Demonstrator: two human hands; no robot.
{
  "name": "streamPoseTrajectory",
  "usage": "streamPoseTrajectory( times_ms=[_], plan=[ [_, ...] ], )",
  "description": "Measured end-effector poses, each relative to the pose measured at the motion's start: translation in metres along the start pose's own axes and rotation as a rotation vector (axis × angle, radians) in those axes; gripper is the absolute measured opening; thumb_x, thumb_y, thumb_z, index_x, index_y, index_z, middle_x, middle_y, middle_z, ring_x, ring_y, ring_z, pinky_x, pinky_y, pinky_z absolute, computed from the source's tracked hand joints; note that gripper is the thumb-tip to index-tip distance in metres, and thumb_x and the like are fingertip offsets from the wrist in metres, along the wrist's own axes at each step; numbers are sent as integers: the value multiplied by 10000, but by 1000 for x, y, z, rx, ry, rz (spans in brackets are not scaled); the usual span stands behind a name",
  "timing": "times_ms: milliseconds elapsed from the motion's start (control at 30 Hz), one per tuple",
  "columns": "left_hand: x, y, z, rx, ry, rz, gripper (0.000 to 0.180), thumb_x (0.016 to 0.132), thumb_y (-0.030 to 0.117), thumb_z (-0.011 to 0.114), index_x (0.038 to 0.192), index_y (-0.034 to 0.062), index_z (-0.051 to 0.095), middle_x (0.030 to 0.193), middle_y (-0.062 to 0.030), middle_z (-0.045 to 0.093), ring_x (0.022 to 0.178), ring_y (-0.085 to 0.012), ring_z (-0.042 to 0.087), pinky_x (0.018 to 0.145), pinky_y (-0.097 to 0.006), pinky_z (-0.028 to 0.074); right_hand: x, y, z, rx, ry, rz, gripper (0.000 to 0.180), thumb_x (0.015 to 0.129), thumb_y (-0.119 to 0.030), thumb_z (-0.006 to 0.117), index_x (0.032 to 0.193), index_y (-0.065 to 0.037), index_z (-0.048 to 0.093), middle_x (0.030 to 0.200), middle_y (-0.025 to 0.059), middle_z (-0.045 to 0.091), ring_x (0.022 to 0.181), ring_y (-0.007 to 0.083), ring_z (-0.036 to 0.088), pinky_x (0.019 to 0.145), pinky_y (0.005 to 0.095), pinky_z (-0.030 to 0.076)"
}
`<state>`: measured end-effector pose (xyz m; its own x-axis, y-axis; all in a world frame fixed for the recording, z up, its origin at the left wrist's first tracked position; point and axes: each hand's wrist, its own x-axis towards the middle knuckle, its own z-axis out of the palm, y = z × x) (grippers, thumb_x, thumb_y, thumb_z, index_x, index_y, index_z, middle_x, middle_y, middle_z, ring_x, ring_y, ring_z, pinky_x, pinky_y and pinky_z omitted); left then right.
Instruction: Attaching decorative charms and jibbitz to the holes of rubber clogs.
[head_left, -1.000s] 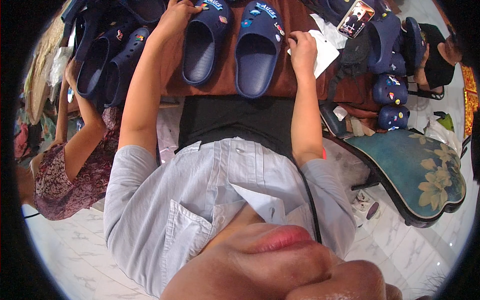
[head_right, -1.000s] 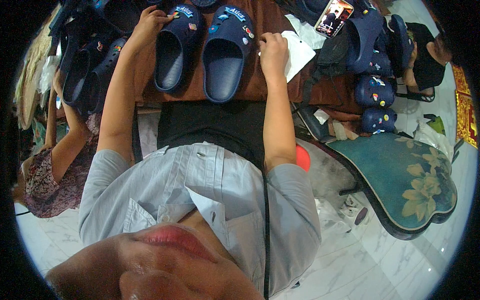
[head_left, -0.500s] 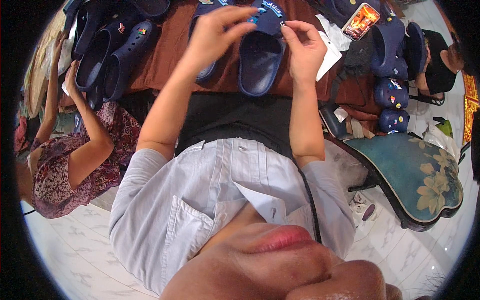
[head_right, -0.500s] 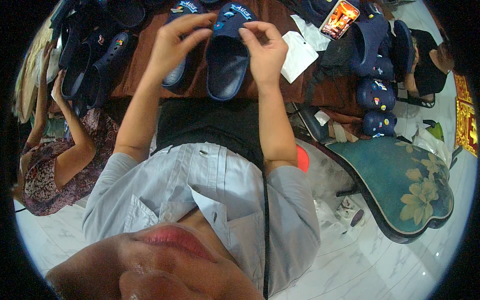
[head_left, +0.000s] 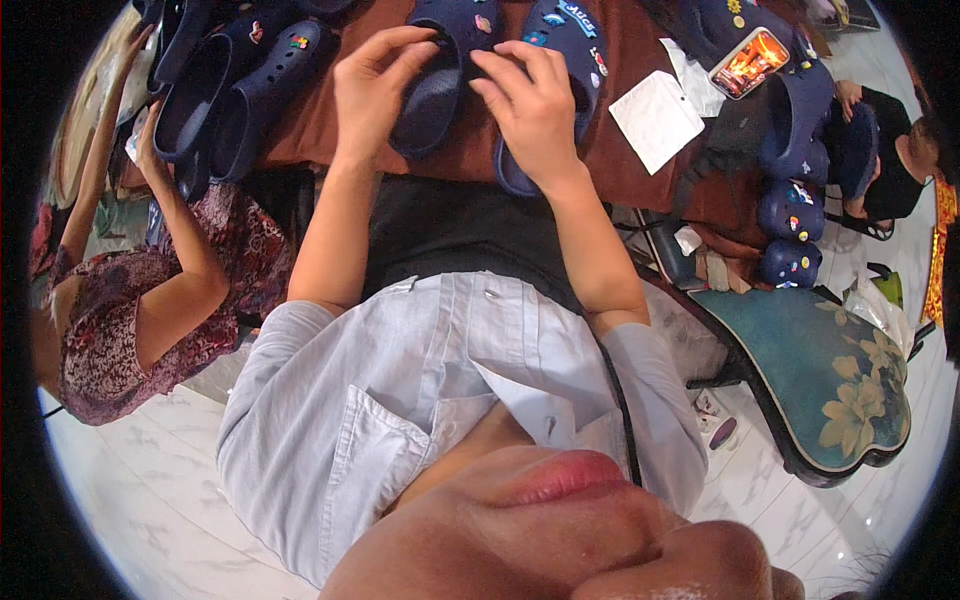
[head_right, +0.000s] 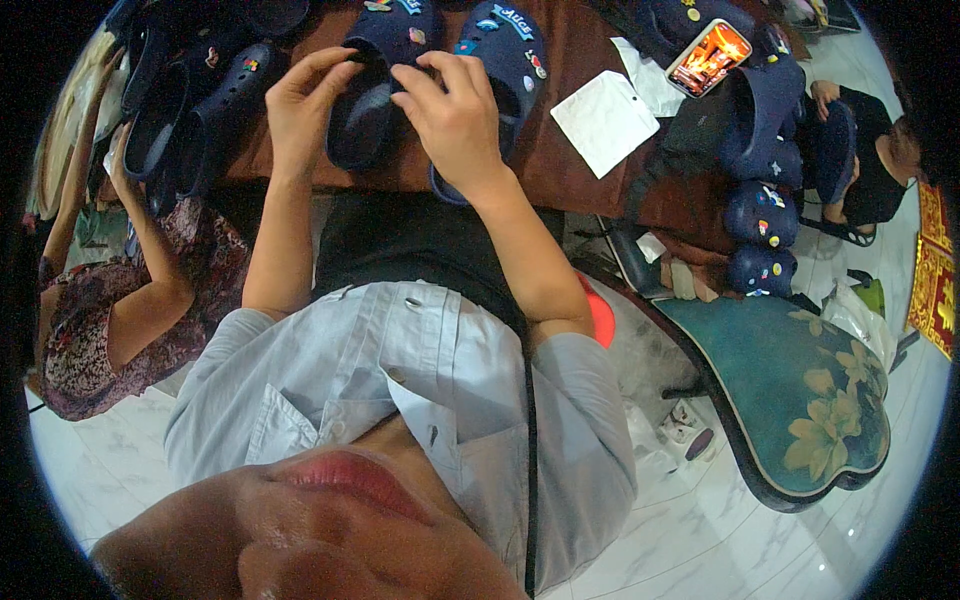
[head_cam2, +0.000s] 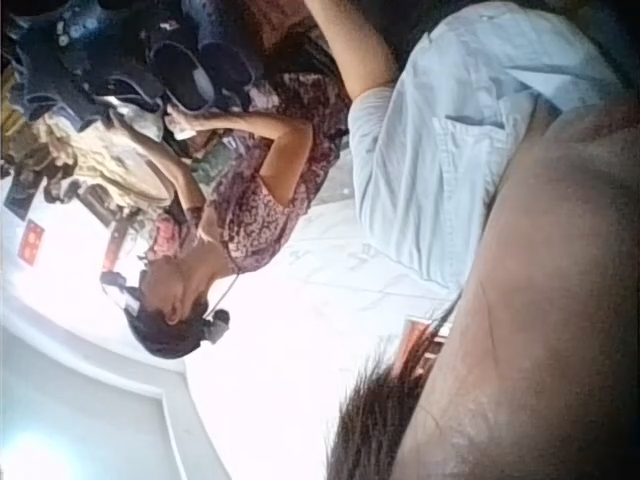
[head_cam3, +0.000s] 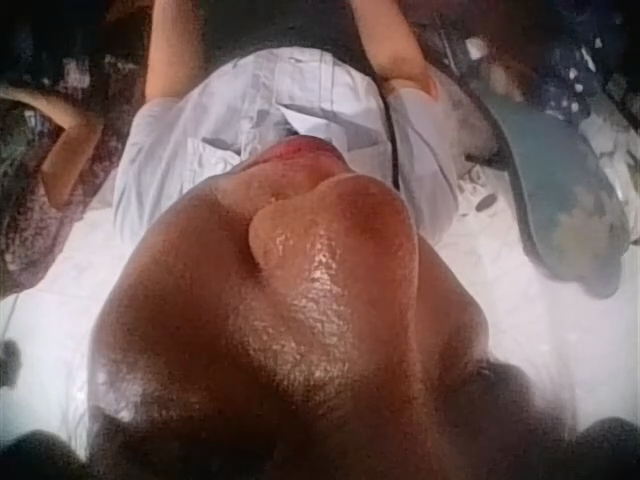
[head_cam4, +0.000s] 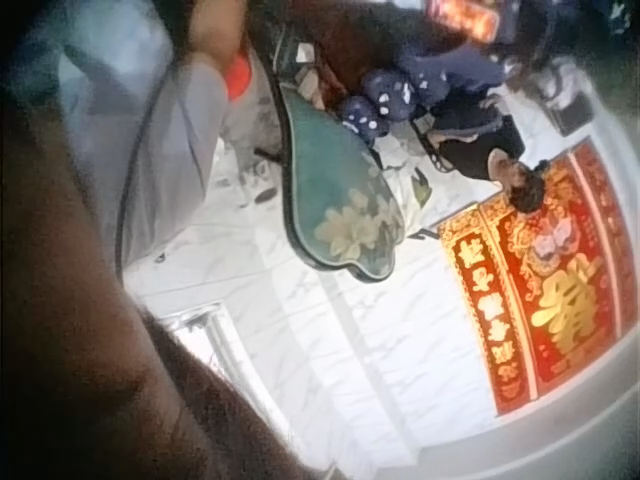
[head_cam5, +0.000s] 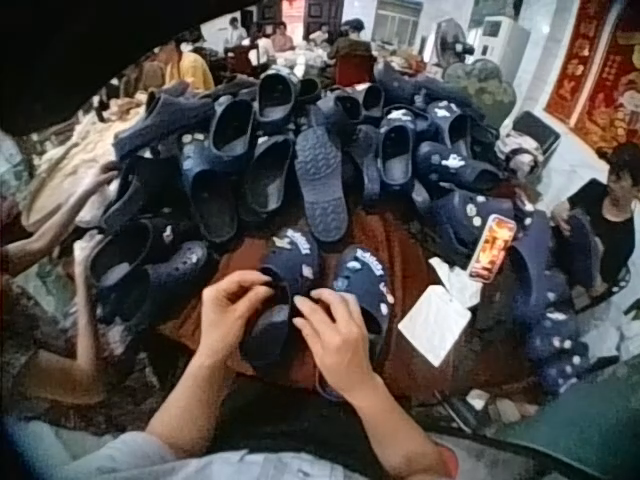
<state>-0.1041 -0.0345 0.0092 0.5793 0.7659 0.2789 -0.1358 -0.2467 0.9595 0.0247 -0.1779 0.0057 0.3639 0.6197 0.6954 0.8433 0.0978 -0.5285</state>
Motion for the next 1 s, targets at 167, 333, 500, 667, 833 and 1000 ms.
streamPoseTrajectory(
  times_ms=[167,333,500,667,833,1000],
  plan=[
    [11,-21,-32,-11,235,-134,182,869,35,758,1045,-9,739,900,4,706,816,-44,622,690,-163,487,-7,-2,17,-365,-156,-94,424,769,-309,781,1173,-205,704,1097,87,616,1035,263,552,892,437,385],
    [17,-36,-39,-59,295,-149,200,847,62,789,1021,-23,741,921,-21,721,833,-70,644,752,-197,516,-12,7,26,-444,-232,-143,375,786,-348,757,1132,-216,698,914,26,626,968,221,560,881,426,354],
    [21,-73,-49,68,291,-109,195,846,88,787,1010,-11,751,1020,-67,733,920,-124,660,846,-256,516,-13,10,32,-450,-274,-192,233,829,-328,726,1016,-196,679,777,-5,612,861,204,587,908,422,339],
    [28,-79,-38,135,232,-33,169,824,65,796,970,-9,755,1031,-82,737,966,-136,664,904,-276,503,-13,10,29,-468,-292,-177,231,846,-312,720,1045,-200,683,790,-10,630,861,194,587,918,419,335],
    [38,-86,-35,103,192,35,155,820,45,789,956,-19,751,1045,-82,735,991,-148,668,926,-280,504,-14,9,29,-457,-314,-167,237,853,-307,717,1063,-203,681,772,-12,627,852,181,582,920,414,324],
    [56,-86,-30,36,132,10,148,834,39,767,970,-16,749,1054,-87,732,956,-166,685,867,-287,540,-13,9,28,-470,-321,-166,243,855,-305,714,1073,-203,680,760,-13,622,838,172,576,922,405,315]
  ],
)
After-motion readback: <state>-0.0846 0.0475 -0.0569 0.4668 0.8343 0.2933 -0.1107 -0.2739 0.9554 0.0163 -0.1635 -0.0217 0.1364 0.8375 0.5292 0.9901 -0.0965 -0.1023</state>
